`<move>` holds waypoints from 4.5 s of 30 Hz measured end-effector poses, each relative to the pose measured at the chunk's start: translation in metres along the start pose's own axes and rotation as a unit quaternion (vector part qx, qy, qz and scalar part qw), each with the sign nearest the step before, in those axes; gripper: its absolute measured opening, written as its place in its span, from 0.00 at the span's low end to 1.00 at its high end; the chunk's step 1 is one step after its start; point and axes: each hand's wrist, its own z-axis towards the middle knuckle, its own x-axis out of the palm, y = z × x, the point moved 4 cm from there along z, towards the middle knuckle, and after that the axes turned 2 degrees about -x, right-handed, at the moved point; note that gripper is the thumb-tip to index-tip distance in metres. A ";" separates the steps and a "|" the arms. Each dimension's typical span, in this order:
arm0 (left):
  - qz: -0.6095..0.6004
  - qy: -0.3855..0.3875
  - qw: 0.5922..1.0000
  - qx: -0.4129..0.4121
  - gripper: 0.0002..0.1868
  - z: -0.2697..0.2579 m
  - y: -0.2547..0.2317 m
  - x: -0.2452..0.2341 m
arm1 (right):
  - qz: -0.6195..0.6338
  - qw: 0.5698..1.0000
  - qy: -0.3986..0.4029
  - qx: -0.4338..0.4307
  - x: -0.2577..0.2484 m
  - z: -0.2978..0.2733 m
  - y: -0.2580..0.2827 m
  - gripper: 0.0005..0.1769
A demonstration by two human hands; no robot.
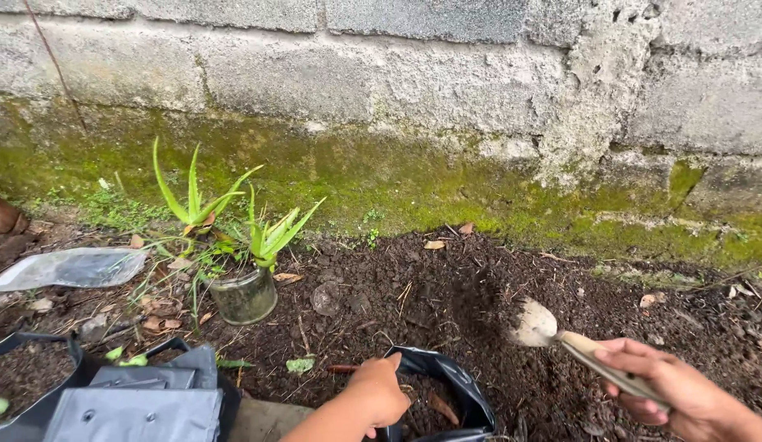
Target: Filling black plastic grow bags with soil using a hand trowel.
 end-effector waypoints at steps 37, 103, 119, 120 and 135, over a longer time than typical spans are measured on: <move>-0.036 -0.140 0.986 0.078 0.48 0.040 0.040 0.035 | -0.708 0.685 0.103 -0.138 0.190 -0.128 0.063 0.24; -0.340 -0.213 0.916 0.028 0.30 -0.039 -0.006 -0.076 | -0.052 0.995 0.088 -0.002 -0.023 -0.016 0.013 0.17; -0.379 -0.164 0.911 0.004 0.29 -0.038 -0.010 -0.071 | -0.170 0.957 0.184 0.148 0.068 -0.051 0.021 0.20; -0.379 -0.164 0.911 0.004 0.29 -0.037 -0.010 -0.071 | -0.169 0.957 0.184 0.149 0.084 -0.055 0.021 0.20; -0.266 -0.119 0.957 -0.001 0.28 -0.029 -0.005 -0.055 | -0.742 0.668 0.048 -0.037 0.196 -0.136 0.074 0.26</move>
